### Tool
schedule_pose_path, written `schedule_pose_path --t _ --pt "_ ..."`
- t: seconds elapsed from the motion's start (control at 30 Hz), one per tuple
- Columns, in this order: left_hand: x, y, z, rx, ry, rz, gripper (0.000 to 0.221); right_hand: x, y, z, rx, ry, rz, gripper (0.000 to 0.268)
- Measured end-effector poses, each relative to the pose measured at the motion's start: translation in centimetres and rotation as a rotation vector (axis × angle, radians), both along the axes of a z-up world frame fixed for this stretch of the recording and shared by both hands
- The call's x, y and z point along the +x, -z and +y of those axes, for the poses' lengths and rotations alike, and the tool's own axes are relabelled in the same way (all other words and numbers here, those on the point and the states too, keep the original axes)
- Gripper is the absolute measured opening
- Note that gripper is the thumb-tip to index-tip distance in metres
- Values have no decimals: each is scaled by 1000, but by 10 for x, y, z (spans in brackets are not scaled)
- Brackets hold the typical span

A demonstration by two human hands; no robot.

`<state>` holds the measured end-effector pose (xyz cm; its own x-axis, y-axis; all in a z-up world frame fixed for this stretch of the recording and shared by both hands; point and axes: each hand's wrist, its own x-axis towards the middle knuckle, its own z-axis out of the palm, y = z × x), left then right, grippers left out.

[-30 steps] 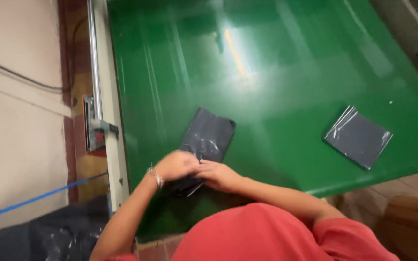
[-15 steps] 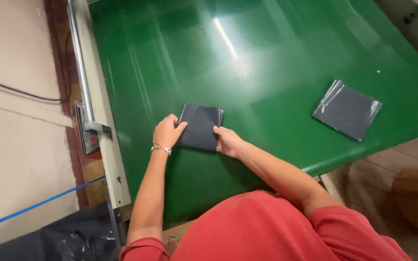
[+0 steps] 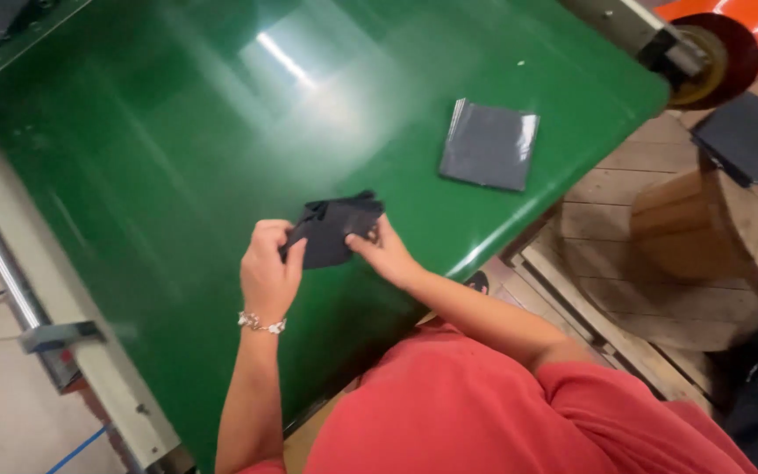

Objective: Picking up plastic bags from a conveyor belt, folding them into smaller rectangles, and stacking them neatly in a plastic crate.

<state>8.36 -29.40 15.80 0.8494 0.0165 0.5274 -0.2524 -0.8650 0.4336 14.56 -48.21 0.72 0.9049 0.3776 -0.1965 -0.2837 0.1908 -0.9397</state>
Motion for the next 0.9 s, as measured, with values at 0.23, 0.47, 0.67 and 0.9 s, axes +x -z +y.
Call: schedule_pose_path --t 0.23,0.47,0.67,0.9 --pt "124 57 -141 -92 -63 46 30 71 -71 -176 -62 287 -335 67" --pt "213 96 -234 13 -76 321 32 132 -75 -260 -784 283 -323 79" --pt "230 130 -249 129 -139 403 33 153 -59 -275 -882 142 -354 81" --pt "224 121 -247 153 -167 428 34 155 -63 -279 -867 50 -339 83"
